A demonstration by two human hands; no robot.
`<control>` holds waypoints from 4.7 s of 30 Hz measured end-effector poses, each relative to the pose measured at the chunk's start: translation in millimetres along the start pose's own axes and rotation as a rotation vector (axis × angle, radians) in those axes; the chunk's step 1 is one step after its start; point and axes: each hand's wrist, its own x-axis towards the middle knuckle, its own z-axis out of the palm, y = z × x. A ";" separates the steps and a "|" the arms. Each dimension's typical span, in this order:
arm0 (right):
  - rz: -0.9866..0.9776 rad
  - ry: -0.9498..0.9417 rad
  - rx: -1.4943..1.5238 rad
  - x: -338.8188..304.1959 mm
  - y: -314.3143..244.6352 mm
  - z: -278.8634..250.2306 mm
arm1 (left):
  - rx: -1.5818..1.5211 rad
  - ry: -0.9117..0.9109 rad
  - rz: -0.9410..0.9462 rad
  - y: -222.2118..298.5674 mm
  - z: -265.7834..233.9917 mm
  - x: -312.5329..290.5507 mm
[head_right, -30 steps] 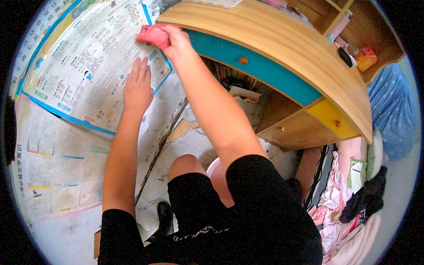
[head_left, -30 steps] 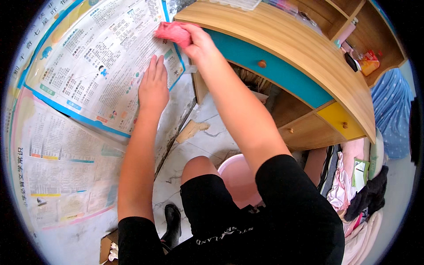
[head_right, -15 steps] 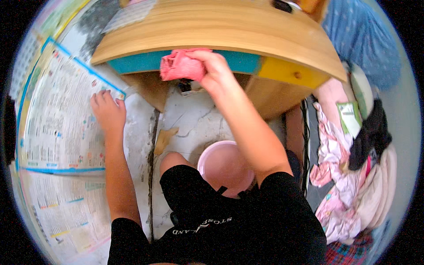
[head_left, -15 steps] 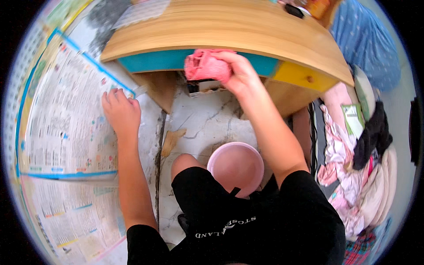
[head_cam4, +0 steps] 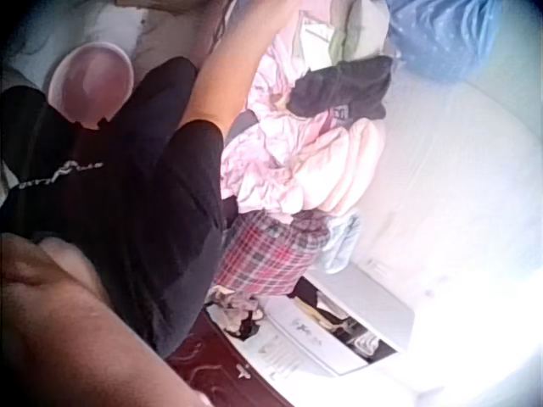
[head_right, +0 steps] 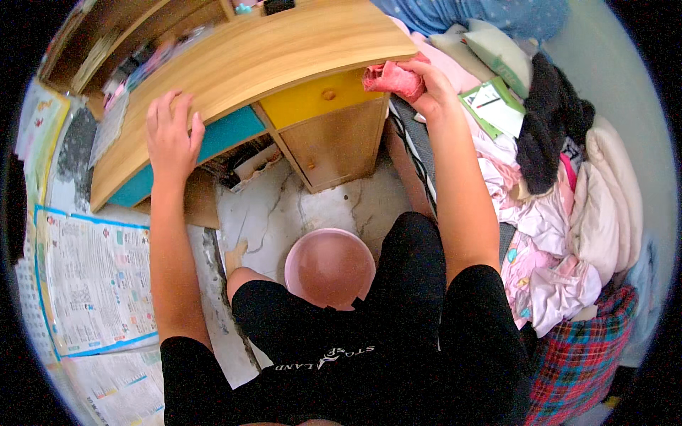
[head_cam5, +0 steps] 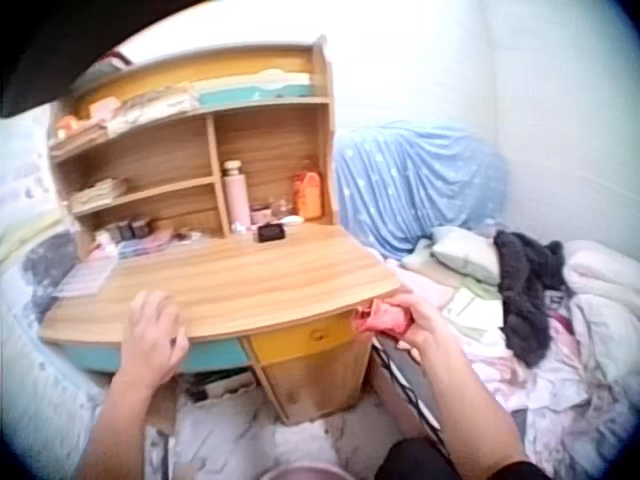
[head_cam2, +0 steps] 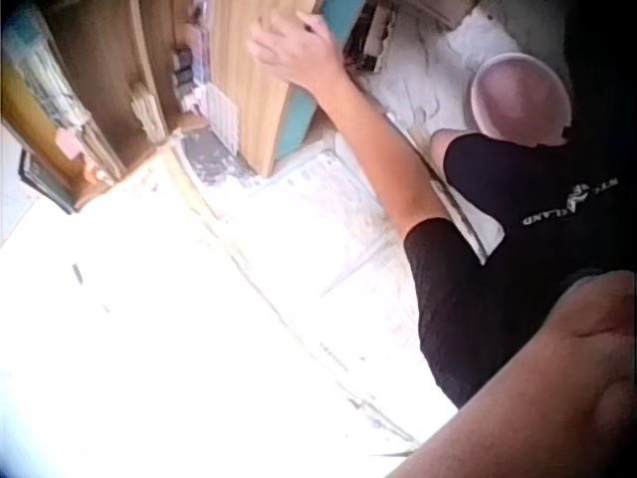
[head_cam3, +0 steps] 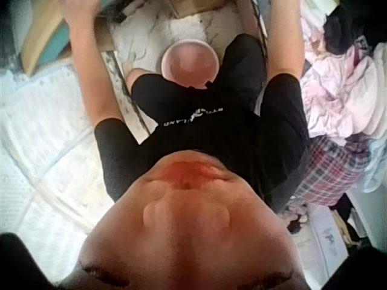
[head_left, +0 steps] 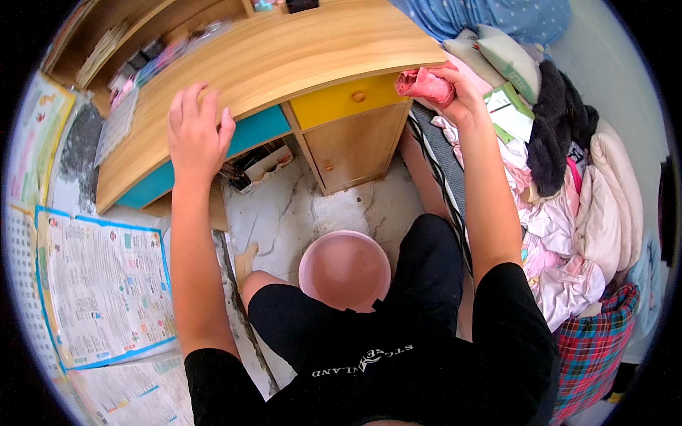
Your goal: The person washes and wrings a cloth in a basin of water, then wipes the top and side surfaces of a wooden desk and the front of a yellow drawer.
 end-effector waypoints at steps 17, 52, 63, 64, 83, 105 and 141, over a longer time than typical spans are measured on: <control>-0.850 0.464 -0.861 31.4 105.6 -5.0 | 0.002 -0.132 -0.046 -5.9 30.9 20.7; -0.848 0.184 -0.633 53.9 120.1 -8.9 | 0.079 -0.183 0.011 -15.5 29.8 18.5; -1.331 0.295 -1.164 21.3 144.0 14.7 | 0.096 -0.196 0.001 -12.6 28.5 19.0; -1.313 0.298 -1.192 24.7 150.5 14.9 | 0.094 -0.192 0.001 -11.8 28.9 19.1; -1.404 0.177 -1.496 14.9 205.6 -31.2 | 0.112 -0.212 -0.025 -8.0 30.8 18.1; -1.564 0.401 -1.393 31.4 172.5 26.8 | 0.089 -0.197 -0.043 -7.2 31.3 16.4; -1.250 0.220 -1.469 12.2 191.6 -62.0 | 0.091 -0.220 -0.060 -11.2 29.6 13.6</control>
